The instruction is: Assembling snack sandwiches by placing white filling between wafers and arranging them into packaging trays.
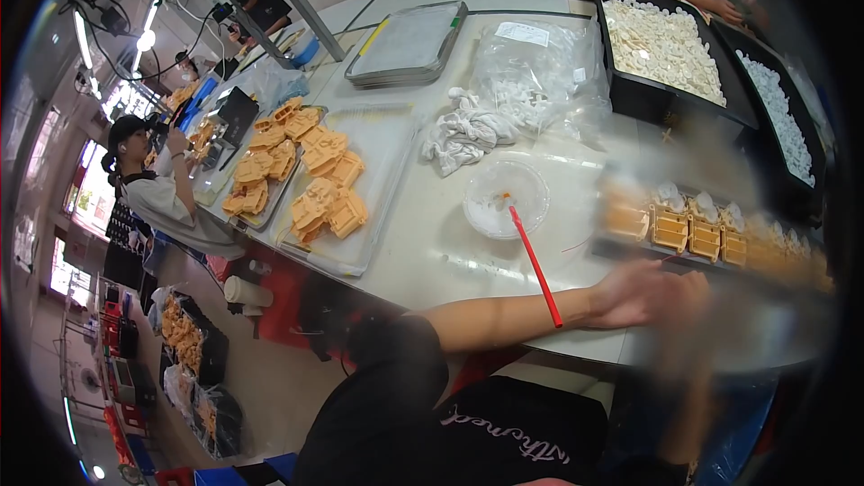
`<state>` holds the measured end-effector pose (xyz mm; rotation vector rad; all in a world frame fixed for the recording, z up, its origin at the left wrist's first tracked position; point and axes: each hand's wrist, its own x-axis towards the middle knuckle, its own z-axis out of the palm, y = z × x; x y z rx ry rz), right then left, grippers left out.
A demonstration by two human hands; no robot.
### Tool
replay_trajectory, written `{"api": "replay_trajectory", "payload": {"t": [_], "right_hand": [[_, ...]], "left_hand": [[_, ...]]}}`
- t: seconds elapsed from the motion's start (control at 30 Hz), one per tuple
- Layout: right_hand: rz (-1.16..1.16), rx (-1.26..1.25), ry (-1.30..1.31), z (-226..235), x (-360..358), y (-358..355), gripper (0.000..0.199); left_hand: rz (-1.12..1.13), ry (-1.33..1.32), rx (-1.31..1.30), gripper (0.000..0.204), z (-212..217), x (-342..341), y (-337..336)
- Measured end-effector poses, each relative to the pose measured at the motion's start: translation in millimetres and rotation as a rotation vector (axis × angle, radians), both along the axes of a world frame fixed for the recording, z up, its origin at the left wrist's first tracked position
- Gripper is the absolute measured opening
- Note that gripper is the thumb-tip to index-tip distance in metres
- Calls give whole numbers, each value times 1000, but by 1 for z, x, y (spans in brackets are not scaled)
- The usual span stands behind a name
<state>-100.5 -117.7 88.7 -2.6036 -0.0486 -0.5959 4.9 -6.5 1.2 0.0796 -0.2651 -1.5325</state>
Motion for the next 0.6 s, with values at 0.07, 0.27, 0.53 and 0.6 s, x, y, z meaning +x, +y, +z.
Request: {"api": "replay_trajectory", "payload": {"t": [0.07, 0.27, 0.53, 0.6], "right_hand": [[-85, 94, -15, -4, 2, 0, 12], [-99, -38, 9, -29, 2, -17, 11], [-31, -92, -44, -12, 0, -14, 14], [-37, -69, -29, -11, -1, -17, 14]], "left_hand": [[18, 12, 5, 50, -1, -1, -1], [55, 10, 33, 49, -8, -1, -4], [41, -18, 23, 54, -6, 0, -3], [30, -14, 18, 54, -5, 0, -3]]}}
